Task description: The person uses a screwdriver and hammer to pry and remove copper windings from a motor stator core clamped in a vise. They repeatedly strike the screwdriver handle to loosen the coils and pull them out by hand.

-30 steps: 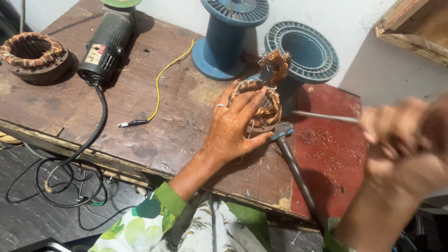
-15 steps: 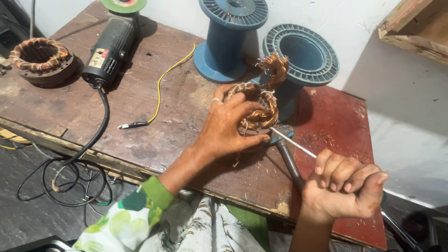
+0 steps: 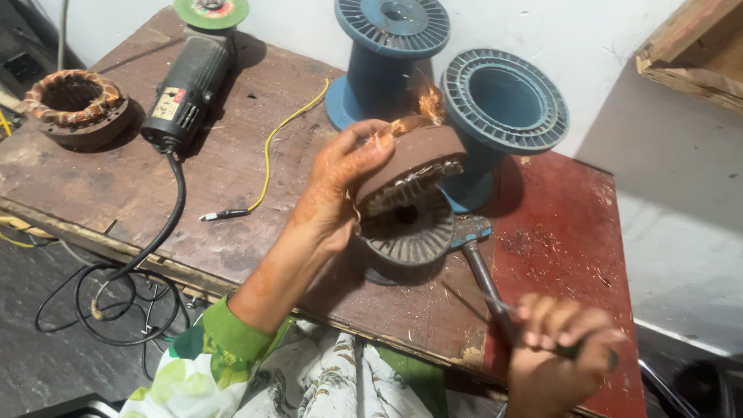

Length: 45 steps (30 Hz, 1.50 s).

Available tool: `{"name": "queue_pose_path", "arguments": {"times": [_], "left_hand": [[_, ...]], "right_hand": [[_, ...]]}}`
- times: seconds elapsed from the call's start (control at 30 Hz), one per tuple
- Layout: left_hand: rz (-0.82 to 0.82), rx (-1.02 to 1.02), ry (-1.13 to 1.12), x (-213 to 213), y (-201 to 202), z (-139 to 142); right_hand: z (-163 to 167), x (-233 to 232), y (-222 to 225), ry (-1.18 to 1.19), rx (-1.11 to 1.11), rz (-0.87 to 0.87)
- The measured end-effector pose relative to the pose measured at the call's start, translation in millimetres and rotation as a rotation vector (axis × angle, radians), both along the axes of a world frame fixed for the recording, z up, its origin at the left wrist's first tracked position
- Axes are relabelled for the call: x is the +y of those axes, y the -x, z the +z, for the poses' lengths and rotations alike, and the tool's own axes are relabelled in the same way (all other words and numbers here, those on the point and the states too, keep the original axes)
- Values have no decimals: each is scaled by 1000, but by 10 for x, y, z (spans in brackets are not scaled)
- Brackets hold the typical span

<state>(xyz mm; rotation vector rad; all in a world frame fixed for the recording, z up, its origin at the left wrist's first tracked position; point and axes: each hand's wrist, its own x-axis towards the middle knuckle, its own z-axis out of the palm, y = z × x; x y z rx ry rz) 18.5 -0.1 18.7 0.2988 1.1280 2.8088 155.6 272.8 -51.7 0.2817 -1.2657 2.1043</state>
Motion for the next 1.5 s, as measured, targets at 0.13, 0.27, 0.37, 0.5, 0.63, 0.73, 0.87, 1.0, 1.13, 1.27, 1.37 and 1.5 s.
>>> {"name": "queue_pose_path", "arguments": {"times": [0.13, 0.27, 0.37, 0.5, 0.63, 0.73, 0.87, 1.0, 1.13, 1.27, 1.37, 1.5], "left_hand": [[-164, -172, -231, -10, -95, 3], [-336, -371, -344, 36, -215, 61], [-424, -411, -377, 68, -274, 131], [-536, -378, -407, 109, -301, 176], [-606, -341, -478, 148, -311, 132], [-616, -337, -472, 154, -299, 95], [-611, -304, -446, 149, -292, 80], [-543, -276, -367, 147, -295, 86], [-332, -240, -214, 166, -284, 99], [-45, 82, -43, 218, -293, 114], [107, 153, 71, 244, -320, 110], [273, 308, 319, 255, -288, 74]], "right_hand": [[-48, -182, 60, -188, -111, 56], [60, -285, 81, -280, -111, 30], [201, -341, 145, -387, -132, -34], [380, -447, 308, -519, -320, -22], [461, -607, 444, -515, -334, 116], [487, -687, 476, -472, -475, 76], [524, -719, 491, -497, -423, 57], [566, -740, 486, -451, -375, 39], [611, -771, 454, -476, -270, -7], [671, -770, 496, -533, -251, -75], [713, -751, 588, -554, -235, -27], [754, -731, 667, -547, -262, -17]]}}
